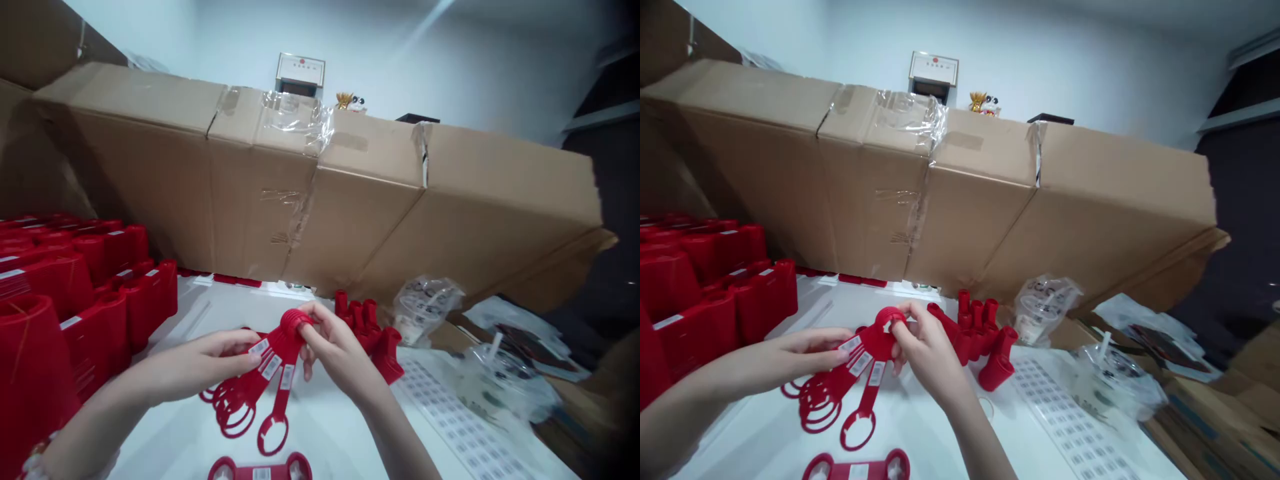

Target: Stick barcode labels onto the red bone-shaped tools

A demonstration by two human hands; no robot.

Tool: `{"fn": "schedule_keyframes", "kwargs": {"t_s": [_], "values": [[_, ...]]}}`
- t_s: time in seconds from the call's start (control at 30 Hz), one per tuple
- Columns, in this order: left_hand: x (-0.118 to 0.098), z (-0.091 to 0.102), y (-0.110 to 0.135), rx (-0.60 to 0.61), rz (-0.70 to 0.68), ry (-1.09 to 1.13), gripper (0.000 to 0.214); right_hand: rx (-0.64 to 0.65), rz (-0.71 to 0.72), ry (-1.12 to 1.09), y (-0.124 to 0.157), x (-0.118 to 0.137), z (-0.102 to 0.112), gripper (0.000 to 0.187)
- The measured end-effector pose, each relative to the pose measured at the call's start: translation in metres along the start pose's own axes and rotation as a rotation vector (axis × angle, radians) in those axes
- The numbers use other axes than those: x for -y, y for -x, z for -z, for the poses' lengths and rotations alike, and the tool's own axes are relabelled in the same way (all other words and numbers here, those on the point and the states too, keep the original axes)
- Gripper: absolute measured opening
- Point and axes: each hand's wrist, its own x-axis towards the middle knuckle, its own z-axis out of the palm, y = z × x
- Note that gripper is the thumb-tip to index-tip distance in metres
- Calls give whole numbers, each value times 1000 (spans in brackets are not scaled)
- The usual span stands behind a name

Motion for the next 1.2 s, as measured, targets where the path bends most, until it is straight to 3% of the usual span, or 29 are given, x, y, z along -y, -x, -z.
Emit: {"fn": "schedule_keyframes", "kwargs": {"t_s": [0.13,0.3,0.47,0.77,1.0,1.2], "values": [[-3,2,-4,41,-27,3,34,-67,6,106,8,6,4,12],[-6,4,-7,-73,-23,104,41,-13,-64,97,14,14,8,12],[-5,6,-4,-169,-50,76,33,58,-101,85,15,19,11,16],[-4,-17,-13,-344,-53,-30,33,-3,-44,143,22,4,4,20],[-1,-1,-11,-239,-46,13,38,-12,-107,22,13,12,6,18],[0,2,-6,-123,-32,57,43,-50,-42,43,9,17,9,16]]}}
